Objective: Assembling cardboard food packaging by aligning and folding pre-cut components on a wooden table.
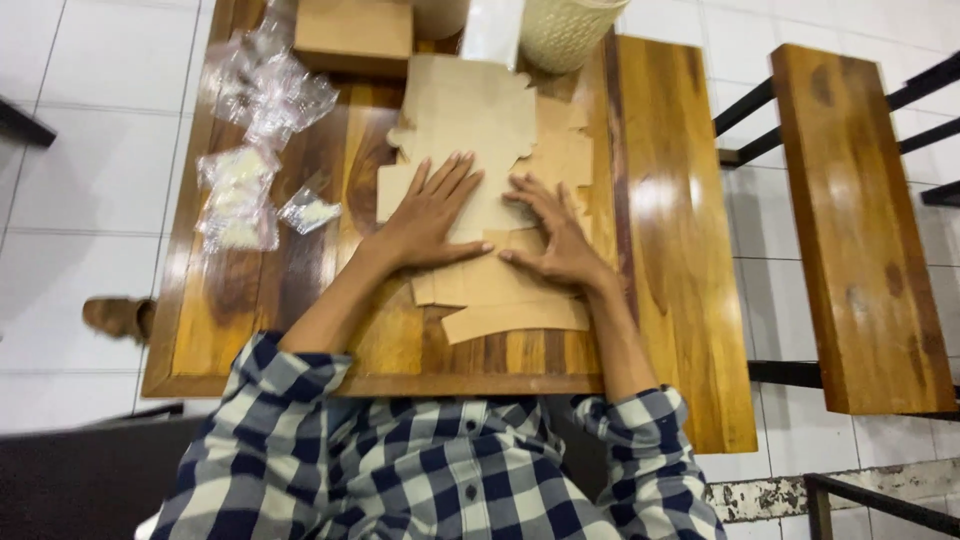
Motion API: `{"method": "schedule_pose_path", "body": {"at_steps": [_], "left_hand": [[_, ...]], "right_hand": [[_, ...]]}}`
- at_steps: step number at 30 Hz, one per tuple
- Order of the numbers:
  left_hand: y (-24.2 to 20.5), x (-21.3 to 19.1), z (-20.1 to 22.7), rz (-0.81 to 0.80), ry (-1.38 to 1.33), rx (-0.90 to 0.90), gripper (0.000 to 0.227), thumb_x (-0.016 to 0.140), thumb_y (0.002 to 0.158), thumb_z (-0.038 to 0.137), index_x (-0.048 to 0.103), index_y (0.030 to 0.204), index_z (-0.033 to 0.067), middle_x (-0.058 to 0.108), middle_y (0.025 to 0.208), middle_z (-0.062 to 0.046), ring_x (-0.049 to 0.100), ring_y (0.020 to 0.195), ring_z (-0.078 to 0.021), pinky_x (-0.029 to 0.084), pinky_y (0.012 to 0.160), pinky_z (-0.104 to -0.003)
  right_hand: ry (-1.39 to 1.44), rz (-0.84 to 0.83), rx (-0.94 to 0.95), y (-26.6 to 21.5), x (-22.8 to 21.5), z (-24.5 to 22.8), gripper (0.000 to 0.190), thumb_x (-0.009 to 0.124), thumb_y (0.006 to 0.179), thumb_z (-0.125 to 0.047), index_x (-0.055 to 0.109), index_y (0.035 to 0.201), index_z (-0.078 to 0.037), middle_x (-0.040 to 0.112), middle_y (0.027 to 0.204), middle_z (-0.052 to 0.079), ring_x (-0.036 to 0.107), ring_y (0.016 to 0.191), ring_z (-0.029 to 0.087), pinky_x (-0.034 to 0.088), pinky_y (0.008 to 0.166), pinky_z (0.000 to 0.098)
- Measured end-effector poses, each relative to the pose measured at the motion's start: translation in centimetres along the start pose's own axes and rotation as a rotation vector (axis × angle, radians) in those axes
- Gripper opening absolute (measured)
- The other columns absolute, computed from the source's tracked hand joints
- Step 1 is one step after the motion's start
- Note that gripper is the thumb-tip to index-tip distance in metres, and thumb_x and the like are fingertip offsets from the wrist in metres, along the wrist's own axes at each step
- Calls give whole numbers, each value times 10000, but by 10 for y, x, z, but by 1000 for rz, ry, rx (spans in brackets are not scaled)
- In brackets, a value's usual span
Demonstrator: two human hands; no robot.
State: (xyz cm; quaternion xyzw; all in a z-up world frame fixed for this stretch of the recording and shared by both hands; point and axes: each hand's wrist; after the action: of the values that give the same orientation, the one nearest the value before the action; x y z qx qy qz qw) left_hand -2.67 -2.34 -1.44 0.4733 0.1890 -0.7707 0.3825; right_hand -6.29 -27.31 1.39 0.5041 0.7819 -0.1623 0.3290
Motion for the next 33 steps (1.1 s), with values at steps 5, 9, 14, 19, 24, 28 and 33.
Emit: {"method": "schedule_pose_path", "body": {"at_steps": [5,9,14,19,24,28,33], "left_hand": [[1,2,-1,24,-9,-7,1087,643,842,788,310,1635,125,221,1733,-146,128,1611,-310,-26,1297,-549],[3,6,-3,35,3,-5,1091,631,839,803,316,1634,127,232,1730,-147,143,1609,-312,-27,1299,-547],[4,4,-3,29,4,4,1080,637,845,788,322,1631,118,237,1728,-153,145,1608,-315,-17,1296,-553],[0,-2,2,17,7,1,1062,636,861,772,327,1627,106,249,1721,-164,143,1607,-321,-16,1295,-546],[-1,-5,4,-4,-5,-13,1056,637,863,770,322,1629,114,251,1719,-165,133,1608,-318,-26,1294,-537],[0,-4,2,7,-4,-9,1060,641,859,771,318,1632,120,248,1720,-160,132,1609,-313,-26,1295,-537],[0,-3,1,2,-4,-14,1062,640,862,768,310,1638,122,237,1726,-159,126,1611,-313,-34,1293,-531]], "right_hand": [[-13,1,54,1,1,-4,757,873,796,-421,557,1465,-260,436,1651,76,273,1577,295,-59,1264,609],[-23,19,57,2,3,-2,676,841,859,-400,564,1459,-256,454,1636,76,288,1569,291,-49,1262,603],[-25,52,65,3,3,2,617,816,893,-365,574,1449,-253,475,1620,64,312,1559,286,-33,1267,602],[-38,80,46,2,7,1,539,781,941,-319,580,1435,-239,496,1597,79,339,1542,313,-5,1263,618],[-51,78,46,3,8,7,508,771,953,-312,590,1424,-253,504,1593,60,350,1539,303,1,1264,616],[-53,69,42,2,6,4,528,773,948,-314,582,1435,-247,498,1596,69,346,1540,310,-3,1263,620],[-19,26,43,2,2,5,702,855,839,-366,559,1468,-264,466,1628,54,298,1566,289,-42,1268,588]]}}
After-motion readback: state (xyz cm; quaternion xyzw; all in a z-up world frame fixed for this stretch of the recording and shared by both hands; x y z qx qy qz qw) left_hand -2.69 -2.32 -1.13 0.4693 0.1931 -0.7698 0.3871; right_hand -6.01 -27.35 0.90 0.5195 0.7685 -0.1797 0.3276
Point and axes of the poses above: each hand's wrist, its own y-axis towards the middle knuckle, its own x-axis out of the palm, z = x × y
